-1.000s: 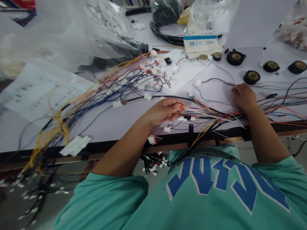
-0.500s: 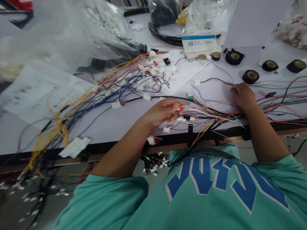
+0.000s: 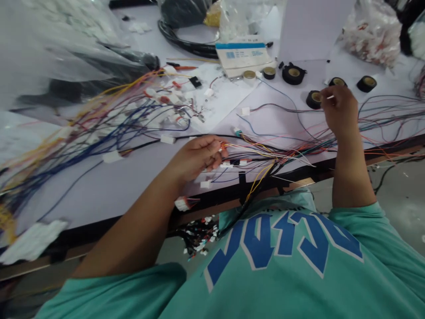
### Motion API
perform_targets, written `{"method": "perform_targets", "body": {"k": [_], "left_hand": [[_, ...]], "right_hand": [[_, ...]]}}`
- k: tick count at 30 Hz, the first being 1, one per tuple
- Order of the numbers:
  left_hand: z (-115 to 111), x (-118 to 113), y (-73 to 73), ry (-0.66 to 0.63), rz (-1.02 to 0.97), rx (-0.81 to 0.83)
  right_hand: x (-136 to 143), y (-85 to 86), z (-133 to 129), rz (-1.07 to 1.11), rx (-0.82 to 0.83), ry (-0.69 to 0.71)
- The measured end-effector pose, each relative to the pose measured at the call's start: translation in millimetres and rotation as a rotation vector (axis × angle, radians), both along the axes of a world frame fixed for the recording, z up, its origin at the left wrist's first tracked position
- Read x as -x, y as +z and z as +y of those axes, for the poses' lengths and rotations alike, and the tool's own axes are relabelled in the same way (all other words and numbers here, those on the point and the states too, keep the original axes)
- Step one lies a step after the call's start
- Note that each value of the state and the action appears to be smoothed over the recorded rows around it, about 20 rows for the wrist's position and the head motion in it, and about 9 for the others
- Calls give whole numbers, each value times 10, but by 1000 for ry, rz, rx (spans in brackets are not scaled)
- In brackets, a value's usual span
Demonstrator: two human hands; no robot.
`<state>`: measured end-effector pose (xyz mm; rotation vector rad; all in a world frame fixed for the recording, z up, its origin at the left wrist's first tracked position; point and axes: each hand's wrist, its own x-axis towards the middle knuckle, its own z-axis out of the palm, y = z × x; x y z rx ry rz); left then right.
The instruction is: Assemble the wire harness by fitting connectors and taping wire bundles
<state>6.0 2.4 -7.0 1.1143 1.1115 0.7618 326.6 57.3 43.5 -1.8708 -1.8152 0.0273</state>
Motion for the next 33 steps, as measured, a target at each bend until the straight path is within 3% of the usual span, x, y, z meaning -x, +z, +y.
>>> {"method": "perform_targets", "body": {"k": [3, 6, 9, 12, 14, 17, 24, 33], "left_hand": [[-15, -20, 52, 38, -17, 52], [-24, -31, 91, 61, -25, 86], [-25, -39, 110, 79, -39, 102], [-27, -48, 114, 90, -62, 93], [-31, -48, 108, 89, -75, 78], [-39, -38, 83, 109, -82, 49], [-61, -31, 78, 149, -84, 3], [-38, -69, 66, 176, -27, -41]], "right_hand": [[-101, 271, -333, 91, -69, 50], [-212, 352, -712, 196, -13, 144], [-286, 213, -1005, 251, 162, 264], [-282, -98, -1131, 127, 269, 385], [-245, -311, -1133, 6, 267, 432], [-189, -483, -1060, -130, 215, 357], [-116, -413, -769, -210, 102, 217], [-127, -566, -761, -142, 161, 267]]}}
